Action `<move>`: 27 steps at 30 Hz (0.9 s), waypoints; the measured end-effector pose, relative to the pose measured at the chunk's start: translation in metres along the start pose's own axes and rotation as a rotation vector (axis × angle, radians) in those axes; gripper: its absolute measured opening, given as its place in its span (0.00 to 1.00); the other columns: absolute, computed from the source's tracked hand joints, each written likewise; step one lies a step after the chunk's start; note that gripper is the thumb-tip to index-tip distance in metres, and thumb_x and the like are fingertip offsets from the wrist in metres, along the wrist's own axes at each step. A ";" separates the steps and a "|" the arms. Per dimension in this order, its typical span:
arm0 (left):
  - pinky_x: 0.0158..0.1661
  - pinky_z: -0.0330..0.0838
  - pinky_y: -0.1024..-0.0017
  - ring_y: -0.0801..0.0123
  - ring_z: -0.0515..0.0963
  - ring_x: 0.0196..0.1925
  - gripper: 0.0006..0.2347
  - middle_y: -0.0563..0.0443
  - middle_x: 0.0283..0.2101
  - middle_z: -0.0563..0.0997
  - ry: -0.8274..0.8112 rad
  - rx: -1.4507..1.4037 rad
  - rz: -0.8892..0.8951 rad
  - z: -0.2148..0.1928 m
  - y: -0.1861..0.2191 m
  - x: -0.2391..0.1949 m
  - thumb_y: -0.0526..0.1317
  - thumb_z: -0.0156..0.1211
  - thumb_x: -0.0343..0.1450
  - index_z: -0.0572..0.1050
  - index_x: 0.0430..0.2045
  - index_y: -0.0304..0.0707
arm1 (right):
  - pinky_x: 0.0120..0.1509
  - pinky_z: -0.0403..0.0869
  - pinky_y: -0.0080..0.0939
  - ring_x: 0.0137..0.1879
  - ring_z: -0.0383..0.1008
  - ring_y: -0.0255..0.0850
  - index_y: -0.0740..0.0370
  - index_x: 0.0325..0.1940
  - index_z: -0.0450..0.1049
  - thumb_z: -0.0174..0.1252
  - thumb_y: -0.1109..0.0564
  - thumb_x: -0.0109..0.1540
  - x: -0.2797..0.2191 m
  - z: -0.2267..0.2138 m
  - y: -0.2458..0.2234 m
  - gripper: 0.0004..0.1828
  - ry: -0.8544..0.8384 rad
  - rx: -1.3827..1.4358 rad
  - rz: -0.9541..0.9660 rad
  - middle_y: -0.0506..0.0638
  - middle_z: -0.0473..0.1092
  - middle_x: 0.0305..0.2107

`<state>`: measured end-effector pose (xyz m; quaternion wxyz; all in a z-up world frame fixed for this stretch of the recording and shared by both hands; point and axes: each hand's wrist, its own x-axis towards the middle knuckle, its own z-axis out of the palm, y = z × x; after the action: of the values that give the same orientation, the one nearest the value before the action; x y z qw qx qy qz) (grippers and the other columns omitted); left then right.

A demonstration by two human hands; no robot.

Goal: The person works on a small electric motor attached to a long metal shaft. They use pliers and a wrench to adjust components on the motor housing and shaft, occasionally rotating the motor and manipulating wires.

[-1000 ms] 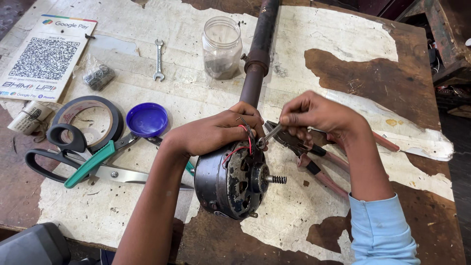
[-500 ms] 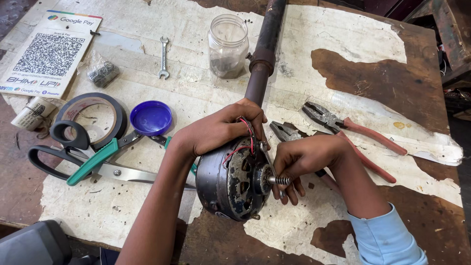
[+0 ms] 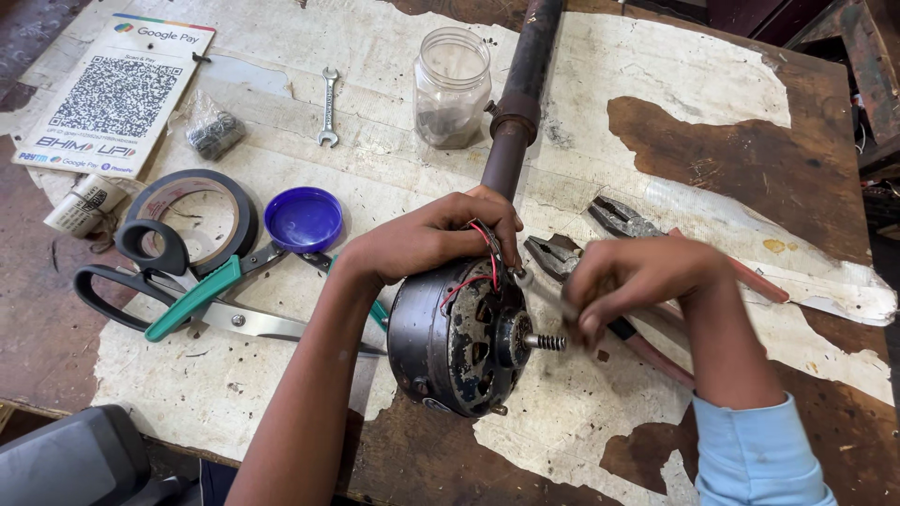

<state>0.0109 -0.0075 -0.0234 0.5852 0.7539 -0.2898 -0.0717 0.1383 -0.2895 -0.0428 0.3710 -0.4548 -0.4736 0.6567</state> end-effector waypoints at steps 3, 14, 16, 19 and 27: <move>0.64 0.64 0.65 0.64 0.73 0.58 0.12 0.49 0.43 0.81 -0.010 -0.043 0.038 -0.003 -0.002 -0.001 0.38 0.51 0.66 0.82 0.35 0.36 | 0.41 0.86 0.42 0.35 0.85 0.39 0.69 0.42 0.79 0.58 0.55 0.69 -0.020 -0.002 -0.015 0.13 0.314 -0.090 -0.127 0.54 0.79 0.30; 0.46 0.75 0.69 0.71 0.82 0.42 0.07 0.51 0.37 0.82 0.153 -0.292 -0.119 0.007 -0.007 0.001 0.34 0.55 0.71 0.76 0.38 0.30 | 0.25 0.71 0.33 0.26 0.72 0.35 0.68 0.47 0.76 0.54 0.66 0.66 0.003 0.035 -0.079 0.07 1.014 -0.406 -0.060 0.53 0.73 0.26; 0.47 0.75 0.71 0.72 0.81 0.42 0.08 0.52 0.38 0.83 0.165 -0.188 -0.100 0.007 -0.005 0.002 0.36 0.58 0.71 0.78 0.39 0.33 | 0.27 0.71 0.31 0.28 0.70 0.33 0.67 0.46 0.74 0.53 0.67 0.67 0.012 0.046 -0.091 0.05 0.998 -0.496 -0.057 0.52 0.71 0.27; 0.50 0.75 0.70 0.71 0.81 0.44 0.08 0.50 0.38 0.83 0.135 -0.081 -0.024 0.004 -0.002 0.002 0.39 0.62 0.72 0.83 0.37 0.34 | 0.26 0.75 0.32 0.26 0.74 0.34 0.65 0.43 0.72 0.53 0.67 0.65 0.016 0.061 -0.107 0.04 0.965 -0.698 0.014 0.51 0.72 0.28; 0.55 0.76 0.69 0.69 0.82 0.49 0.10 0.48 0.43 0.85 0.068 -0.136 0.033 0.002 -0.002 0.002 0.42 0.65 0.71 0.84 0.39 0.35 | 0.40 0.80 0.33 0.36 0.82 0.35 0.65 0.49 0.69 0.53 0.65 0.66 0.031 0.070 -0.117 0.07 1.058 -0.759 -0.042 0.52 0.75 0.31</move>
<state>0.0120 -0.0100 -0.0251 0.6456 0.7096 -0.2767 -0.0560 0.0688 -0.2489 0.0718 0.3804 -0.8068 -0.4347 0.1241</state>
